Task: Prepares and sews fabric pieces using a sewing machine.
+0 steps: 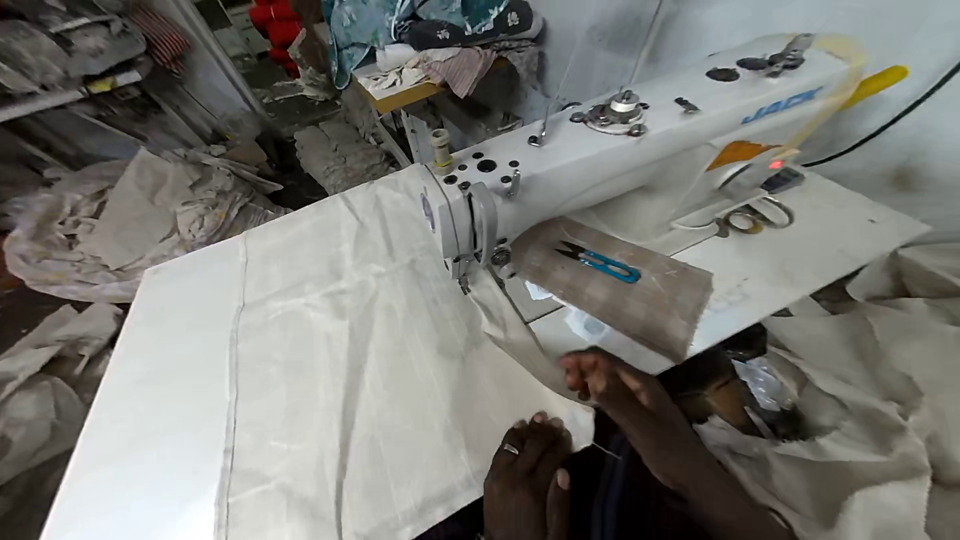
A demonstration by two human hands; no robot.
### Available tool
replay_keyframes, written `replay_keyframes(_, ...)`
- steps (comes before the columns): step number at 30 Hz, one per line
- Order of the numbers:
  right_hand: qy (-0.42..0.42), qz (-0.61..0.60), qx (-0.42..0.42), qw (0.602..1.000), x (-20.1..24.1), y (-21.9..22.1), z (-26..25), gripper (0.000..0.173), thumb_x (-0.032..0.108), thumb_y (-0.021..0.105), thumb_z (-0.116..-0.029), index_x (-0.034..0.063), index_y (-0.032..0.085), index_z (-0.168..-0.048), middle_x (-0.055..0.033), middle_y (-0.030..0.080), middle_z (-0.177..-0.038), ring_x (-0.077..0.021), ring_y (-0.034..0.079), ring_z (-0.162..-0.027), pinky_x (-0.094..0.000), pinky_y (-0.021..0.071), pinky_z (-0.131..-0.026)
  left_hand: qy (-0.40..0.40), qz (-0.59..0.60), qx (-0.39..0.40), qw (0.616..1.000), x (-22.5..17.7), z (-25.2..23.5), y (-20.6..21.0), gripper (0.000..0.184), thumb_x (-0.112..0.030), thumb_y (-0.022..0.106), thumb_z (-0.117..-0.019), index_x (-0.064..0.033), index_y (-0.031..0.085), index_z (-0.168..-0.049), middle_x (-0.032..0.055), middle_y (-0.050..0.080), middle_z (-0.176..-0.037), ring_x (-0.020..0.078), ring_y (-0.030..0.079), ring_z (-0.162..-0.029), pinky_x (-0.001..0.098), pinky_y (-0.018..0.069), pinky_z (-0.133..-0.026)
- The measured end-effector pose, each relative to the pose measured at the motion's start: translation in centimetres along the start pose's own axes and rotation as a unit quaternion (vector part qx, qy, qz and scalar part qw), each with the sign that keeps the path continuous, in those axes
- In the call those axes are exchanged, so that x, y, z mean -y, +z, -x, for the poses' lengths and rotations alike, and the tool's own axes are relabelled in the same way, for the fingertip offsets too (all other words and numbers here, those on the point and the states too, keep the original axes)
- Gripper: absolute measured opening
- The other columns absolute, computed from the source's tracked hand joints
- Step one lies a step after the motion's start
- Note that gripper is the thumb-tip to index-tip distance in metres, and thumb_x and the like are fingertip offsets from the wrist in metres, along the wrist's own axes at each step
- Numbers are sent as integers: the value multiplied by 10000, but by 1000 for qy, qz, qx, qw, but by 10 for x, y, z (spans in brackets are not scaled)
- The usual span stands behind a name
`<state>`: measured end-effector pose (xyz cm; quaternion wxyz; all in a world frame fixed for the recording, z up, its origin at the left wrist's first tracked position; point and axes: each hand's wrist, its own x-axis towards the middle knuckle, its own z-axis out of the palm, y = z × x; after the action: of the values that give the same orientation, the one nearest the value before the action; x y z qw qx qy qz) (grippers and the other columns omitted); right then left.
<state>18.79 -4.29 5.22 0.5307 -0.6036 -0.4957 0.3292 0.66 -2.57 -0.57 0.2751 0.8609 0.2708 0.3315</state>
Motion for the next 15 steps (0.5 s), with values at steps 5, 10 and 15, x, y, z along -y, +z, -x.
replay_keyframes(5,-81,-27,-157,984,-9,16,31,115,147,710,-907,33,720,-906,67,697,-841,70,624,-747,-105,534,-678,-40,121,-26,992,-33,8,6,508,-252,371,-1078,67,753,-976,222,734,-1073,313,668,-1123,373,467,-1064)
replay_keyframes(10,-111,-88,-227,963,5,18,23,103,67,692,-906,61,785,-949,82,719,-904,45,662,-835,-125,568,-759,-201,429,-10,881,-56,12,15,335,-100,452,-1033,101,695,-921,72,709,-955,50,631,-978,211,492,-920)
replay_keyframes(15,-147,-90,-232,957,3,14,19,181,15,674,-848,105,812,-923,80,702,-880,46,640,-795,-105,546,-694,-416,736,-80,528,-53,-14,14,595,-417,230,-1109,-2,633,-1250,98,759,-1103,181,745,-958,300,596,-854)
